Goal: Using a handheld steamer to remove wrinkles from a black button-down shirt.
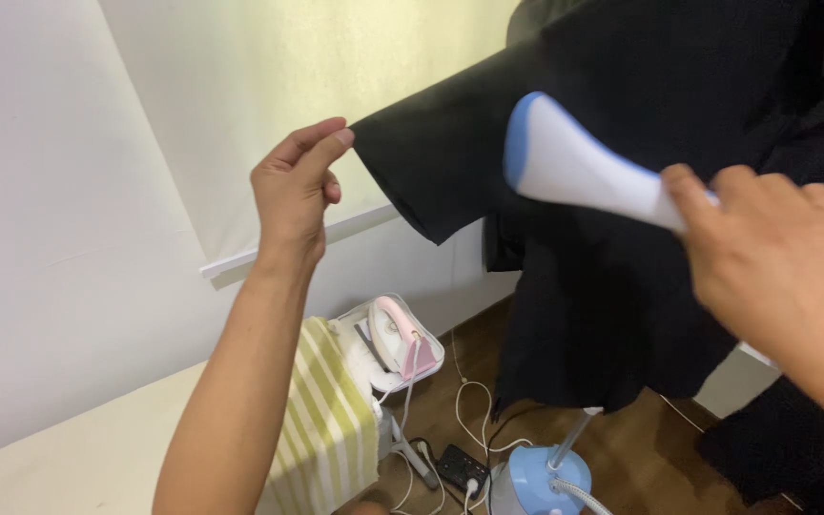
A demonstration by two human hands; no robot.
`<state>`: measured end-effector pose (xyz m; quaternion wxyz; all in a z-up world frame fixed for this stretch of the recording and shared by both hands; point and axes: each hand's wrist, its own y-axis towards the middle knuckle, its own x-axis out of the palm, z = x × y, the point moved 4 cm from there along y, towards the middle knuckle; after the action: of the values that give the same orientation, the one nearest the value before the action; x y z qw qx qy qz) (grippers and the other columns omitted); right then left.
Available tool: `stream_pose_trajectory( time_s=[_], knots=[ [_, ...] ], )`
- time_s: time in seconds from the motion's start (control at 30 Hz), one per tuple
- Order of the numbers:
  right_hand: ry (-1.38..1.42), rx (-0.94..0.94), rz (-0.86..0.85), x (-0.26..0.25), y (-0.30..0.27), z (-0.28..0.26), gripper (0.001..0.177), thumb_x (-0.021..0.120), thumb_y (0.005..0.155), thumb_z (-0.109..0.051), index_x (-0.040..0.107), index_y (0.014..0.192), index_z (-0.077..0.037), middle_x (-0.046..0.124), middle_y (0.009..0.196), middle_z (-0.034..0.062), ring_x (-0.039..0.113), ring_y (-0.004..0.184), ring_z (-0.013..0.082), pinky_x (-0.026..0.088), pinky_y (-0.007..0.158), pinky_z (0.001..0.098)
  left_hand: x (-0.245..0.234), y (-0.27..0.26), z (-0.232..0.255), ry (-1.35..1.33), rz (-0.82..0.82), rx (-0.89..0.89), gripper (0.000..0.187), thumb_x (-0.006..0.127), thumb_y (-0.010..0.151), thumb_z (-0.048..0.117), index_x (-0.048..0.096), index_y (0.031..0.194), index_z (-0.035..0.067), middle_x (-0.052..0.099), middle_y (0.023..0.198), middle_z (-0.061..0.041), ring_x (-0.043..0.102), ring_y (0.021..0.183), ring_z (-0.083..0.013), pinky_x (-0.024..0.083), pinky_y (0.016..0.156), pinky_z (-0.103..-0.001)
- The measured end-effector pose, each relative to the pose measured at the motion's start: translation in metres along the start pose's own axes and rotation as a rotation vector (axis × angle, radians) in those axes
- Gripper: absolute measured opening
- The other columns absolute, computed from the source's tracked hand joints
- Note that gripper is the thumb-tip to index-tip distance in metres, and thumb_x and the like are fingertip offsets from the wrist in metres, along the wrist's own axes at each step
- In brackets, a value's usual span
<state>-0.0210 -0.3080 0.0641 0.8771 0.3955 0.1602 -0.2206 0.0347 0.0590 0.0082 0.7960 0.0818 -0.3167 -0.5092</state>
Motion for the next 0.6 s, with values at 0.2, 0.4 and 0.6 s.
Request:
stream_pose_trajectory(
  time_s=[0.2, 0.4, 0.6],
  knots=[
    [-0.034, 0.119, -0.096, 0.055, -0.030, 0.043, 0.044, 0.070, 0.094, -0.026, 0.068, 0.137, -0.014, 0.057, 0.080, 0.0041, 0.060, 0.068, 0.0178, 0.048, 0.066, 0.0304, -0.002, 0.003, 0.005, 0.013, 0.007, -0.004, 0.020, 0.082, 0.085, 0.007, 0.077, 0.103, -0.001, 0.072, 0.082, -0.004, 0.051, 0.049, -0.0053, 0.039, 0.046, -0.020],
    [-0.019, 0.053, 0.001, 0.024, -0.021, 0.018, 0.037, 0.070, 0.094, -0.022, 0.070, 0.130, -0.016, 0.056, 0.078, 0.0007, 0.060, 0.069, 0.0174, 0.047, 0.067, 0.0333, 0.001, 0.000, 0.006, 0.013, 0.033, -0.027, 0.021, 0.081, 0.086, 0.007, 0.077, 0.104, -0.002, 0.073, 0.085, -0.004, 0.051, 0.048, -0.0057, 0.041, 0.046, -0.020],
    [0.113, 0.013, 0.065, 0.006, -0.010, -0.004, 0.035, 0.068, 0.091, -0.017, 0.072, 0.125, -0.013, 0.054, 0.073, 0.0001, 0.060, 0.065, 0.0164, 0.045, 0.061, 0.0316, 0.001, -0.001, 0.006, 0.067, 0.044, 0.020, 0.021, 0.081, 0.086, 0.008, 0.077, 0.104, -0.001, 0.074, 0.088, -0.005, 0.054, 0.052, -0.0064, 0.044, 0.049, -0.021]
  ],
)
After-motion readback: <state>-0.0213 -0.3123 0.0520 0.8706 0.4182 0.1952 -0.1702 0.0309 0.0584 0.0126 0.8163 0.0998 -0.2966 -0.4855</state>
